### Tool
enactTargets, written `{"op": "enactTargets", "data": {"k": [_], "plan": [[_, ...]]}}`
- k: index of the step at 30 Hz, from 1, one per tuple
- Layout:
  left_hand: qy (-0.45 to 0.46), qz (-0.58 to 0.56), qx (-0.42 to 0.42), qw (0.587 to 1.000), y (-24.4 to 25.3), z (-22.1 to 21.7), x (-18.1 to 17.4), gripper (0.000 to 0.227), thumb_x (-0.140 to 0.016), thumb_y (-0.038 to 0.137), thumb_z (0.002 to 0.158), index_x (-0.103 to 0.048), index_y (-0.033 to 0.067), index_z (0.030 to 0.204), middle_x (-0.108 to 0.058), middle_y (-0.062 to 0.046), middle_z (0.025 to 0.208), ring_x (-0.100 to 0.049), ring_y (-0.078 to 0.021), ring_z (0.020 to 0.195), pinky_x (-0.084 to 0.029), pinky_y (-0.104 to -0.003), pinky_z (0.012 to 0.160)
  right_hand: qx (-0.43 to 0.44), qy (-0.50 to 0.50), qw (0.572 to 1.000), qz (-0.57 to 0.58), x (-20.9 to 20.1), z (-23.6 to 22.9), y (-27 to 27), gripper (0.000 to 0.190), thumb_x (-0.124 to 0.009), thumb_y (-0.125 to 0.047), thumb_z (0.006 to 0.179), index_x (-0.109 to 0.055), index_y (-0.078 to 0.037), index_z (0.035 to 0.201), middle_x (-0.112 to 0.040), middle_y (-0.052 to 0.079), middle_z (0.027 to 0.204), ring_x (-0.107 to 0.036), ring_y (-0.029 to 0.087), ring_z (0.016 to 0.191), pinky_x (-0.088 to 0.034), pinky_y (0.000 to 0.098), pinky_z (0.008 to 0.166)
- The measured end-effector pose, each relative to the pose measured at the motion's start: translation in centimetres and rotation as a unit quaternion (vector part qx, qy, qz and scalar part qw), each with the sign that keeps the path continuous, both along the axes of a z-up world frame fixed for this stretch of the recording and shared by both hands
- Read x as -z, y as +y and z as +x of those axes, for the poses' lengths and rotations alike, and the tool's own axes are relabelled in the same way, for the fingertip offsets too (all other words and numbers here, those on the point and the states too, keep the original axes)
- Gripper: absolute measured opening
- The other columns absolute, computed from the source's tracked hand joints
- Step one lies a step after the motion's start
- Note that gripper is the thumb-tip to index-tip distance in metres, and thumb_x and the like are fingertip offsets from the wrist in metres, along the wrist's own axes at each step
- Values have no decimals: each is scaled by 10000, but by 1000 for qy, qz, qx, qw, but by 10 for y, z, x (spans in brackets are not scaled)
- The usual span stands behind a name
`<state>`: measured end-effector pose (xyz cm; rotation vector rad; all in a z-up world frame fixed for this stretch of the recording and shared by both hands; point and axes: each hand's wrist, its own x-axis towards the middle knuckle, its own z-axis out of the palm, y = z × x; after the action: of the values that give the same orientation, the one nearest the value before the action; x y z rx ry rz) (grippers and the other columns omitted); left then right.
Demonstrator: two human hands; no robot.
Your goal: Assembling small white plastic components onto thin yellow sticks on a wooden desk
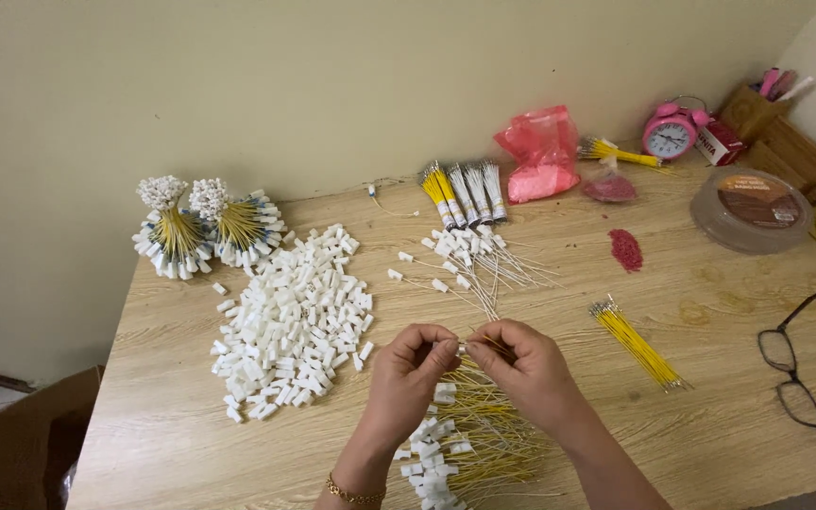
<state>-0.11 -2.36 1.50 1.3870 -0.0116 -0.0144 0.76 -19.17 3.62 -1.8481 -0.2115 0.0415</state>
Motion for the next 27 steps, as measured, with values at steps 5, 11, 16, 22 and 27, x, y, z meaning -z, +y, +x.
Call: {"op": "enactTargets", "data": {"k": [5, 11, 16, 22, 27], "plan": [[66, -121, -18, 990, 5, 3, 7, 109, -687, 8, 844, -686, 0, 952, -700, -131, 768, -655, -203, 724, -576, -342, 745, 10, 27, 999, -21, -7, -3, 0, 108, -674, -175, 867, -721, -79, 883, -614, 3, 690, -496, 100, 598, -419, 253, 529], [82, -246, -17, 966, 7, 7, 30, 177, -665, 11, 855, -683, -18, 1028, -682, -136, 806, -664, -225, 751, -579, -365, 782, 1, 5, 999, -50, -8, -3, 4, 102, -641, -191, 881, -688, -108, 847, -596, -16, 687, -508, 96, 618, -427, 261, 552], [99, -262, -4, 960, 8, 4, 17, 161, -673, -4, 843, -682, -18, 1003, -683, -131, 844, -669, -235, 771, -594, -376, 800, 0, -43, 996, -74, -12, -5, 5, 106, -628, -188, 877, -699, -109, 878, -638, -11, 726, -554, 95, 637, -449, 252, 553], [130, -271, -20, 954, 5, 3, 14, 154, -675, 14, 849, -667, -30, 997, -662, -142, 785, -672, -254, 729, -592, -365, 743, -11, -88, 992, -86, -15, -7, 5, 88, -635, -172, 864, -694, -110, 884, -662, 0, 771, -614, 104, 678, -504, 249, 583], [115, -286, -2, 951, 4, 1, 17, 130, -656, 5, 861, -659, -17, 988, -699, -204, 807, -690, -283, 728, -593, -351, 728, -2, -135, 983, -122, -8, -5, 6, 59, -648, -182, 839, -680, -133, 849, -669, -14, 763, -634, 109, 701, -498, 259, 629]]}}
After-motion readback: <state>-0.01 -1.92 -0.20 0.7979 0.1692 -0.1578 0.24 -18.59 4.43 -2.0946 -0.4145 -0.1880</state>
